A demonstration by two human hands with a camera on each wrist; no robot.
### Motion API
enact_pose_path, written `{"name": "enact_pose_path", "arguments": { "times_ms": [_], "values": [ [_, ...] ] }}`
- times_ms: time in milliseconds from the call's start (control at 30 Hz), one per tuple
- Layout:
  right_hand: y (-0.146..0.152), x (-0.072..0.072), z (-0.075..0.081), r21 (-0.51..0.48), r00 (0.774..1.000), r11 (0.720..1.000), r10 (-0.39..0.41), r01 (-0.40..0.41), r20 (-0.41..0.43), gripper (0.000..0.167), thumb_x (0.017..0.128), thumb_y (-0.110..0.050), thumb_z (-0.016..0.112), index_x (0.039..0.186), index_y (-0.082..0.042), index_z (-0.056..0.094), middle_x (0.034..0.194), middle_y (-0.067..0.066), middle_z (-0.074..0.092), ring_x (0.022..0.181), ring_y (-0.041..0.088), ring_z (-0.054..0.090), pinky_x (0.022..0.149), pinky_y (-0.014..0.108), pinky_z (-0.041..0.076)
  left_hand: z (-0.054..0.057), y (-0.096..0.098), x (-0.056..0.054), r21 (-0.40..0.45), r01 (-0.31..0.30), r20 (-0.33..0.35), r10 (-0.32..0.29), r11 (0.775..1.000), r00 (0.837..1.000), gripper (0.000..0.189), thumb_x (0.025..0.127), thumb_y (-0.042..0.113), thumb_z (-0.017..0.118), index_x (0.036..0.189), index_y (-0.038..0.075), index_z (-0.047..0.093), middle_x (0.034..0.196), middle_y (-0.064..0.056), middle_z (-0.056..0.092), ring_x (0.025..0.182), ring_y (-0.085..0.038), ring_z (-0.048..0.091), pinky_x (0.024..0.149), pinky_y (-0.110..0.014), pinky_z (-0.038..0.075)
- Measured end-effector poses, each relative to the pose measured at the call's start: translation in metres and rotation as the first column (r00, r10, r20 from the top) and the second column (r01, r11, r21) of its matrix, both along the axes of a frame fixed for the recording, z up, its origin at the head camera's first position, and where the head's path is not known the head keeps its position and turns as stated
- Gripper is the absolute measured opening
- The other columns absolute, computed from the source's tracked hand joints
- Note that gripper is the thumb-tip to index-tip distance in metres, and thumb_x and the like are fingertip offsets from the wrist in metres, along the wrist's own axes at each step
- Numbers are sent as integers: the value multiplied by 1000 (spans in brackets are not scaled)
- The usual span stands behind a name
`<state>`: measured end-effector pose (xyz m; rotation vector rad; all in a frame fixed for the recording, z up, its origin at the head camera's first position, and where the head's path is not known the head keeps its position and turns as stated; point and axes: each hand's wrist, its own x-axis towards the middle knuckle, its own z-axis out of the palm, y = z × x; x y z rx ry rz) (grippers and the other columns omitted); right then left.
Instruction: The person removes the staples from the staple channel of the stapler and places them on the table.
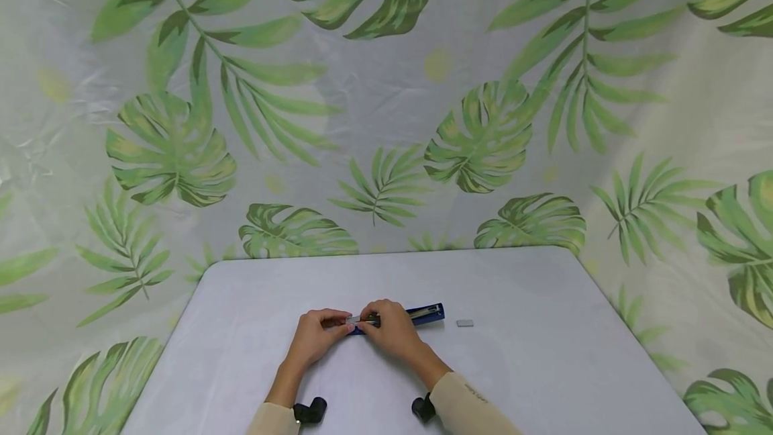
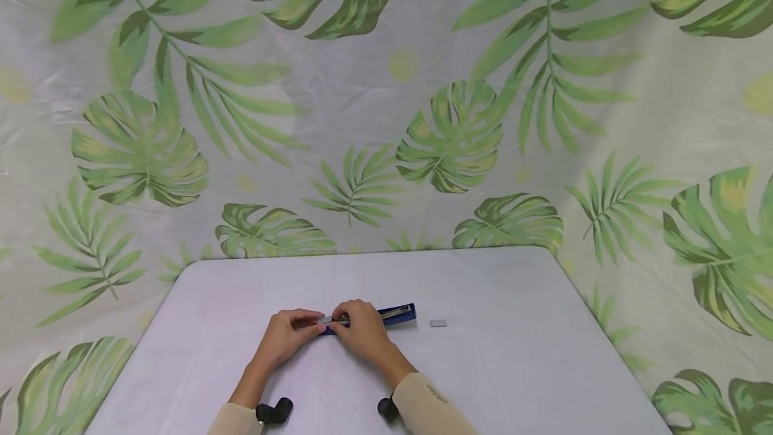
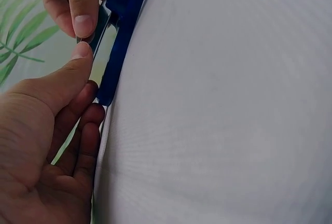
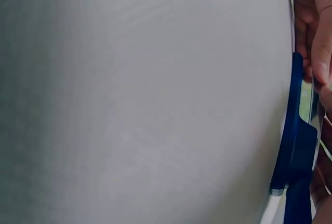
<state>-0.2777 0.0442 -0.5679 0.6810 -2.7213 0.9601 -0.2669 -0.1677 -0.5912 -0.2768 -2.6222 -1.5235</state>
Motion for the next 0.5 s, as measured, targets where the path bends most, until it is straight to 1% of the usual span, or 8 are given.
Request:
{"name": "enact_pose_path", "arguments": {
  "times_ms": [167,300,367,400,500],
  "values": [
    [-2,0,1,11,1000,1000,1,-1,-26,11,91,-31,80,96,-21,78,95,-8,76,92,12,69,85,34,54,0,1,1,-1,-2,-3,2,1000,1000,21,84,30,87,104,23,82,95,6,79,92,-12,75,83,-27,57],
    [-3,-1,3,43,1000,999,7,-6,-14,20,92,-29,80,107,-17,75,96,-6,76,90,11,68,82,31,55,-1,2,1,-1,2,-8,-2,1000,1000,21,84,30,87,103,22,82,94,6,79,92,-12,75,83,-27,57],
    [-4,-2,6,63,1000,998,20,-20,2,22,93,-29,79,110,-16,75,98,-5,76,90,10,68,81,30,55,-1,2,1,5,3,-10,-3,1000,1000,21,84,29,87,103,22,82,94,6,79,91,-11,75,83,-26,58],
    [-4,-3,7,71,1000,997,30,-30,11,22,94,-28,78,111,-15,76,98,-4,76,90,10,68,82,30,55,-1,2,1,3,2,-18,-2,1000,1000,21,84,28,87,103,22,82,94,5,79,91,-12,76,83,-27,58],
    [-4,-5,10,65,997,996,68,-69,21,16,94,-25,77,105,-14,79,101,-3,77,92,10,69,82,29,56,-2,1,0,2,-2,-23,2,1000,1000,21,84,28,87,104,23,82,94,6,79,91,-11,76,83,-27,58]
  ]
}}
